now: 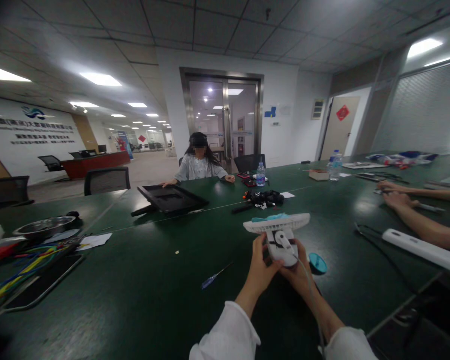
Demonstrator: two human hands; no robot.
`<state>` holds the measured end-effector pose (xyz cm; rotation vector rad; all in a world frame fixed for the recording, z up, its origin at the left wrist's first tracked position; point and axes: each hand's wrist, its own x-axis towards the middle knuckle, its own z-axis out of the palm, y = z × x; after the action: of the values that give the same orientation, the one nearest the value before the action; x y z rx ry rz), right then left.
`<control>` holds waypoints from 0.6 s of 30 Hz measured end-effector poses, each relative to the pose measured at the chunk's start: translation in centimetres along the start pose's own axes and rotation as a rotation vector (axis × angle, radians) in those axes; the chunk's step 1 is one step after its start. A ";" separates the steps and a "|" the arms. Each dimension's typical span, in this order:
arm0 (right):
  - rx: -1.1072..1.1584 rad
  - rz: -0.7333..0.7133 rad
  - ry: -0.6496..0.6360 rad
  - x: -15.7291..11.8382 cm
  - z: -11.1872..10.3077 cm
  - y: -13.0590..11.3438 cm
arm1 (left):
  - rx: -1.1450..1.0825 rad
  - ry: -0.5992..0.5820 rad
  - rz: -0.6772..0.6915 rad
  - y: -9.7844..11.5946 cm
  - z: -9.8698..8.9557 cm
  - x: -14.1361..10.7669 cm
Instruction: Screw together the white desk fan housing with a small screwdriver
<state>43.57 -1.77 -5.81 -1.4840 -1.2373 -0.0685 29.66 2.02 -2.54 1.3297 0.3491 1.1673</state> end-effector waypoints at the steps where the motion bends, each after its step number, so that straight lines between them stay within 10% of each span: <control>1: 0.002 -0.006 -0.021 0.1 0.1 0.0 | -0.033 0.027 -0.029 -0.1 -0.1 -0.1; 18: 0.022 -0.065 -0.086 -0.4 0.2 0.4 | -0.392 0.369 -0.286 0.4 0.4 0.5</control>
<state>43.57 -1.85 -6.41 -1.4403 -1.3518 -0.0344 30.00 2.16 -1.88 0.6965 0.5276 1.1621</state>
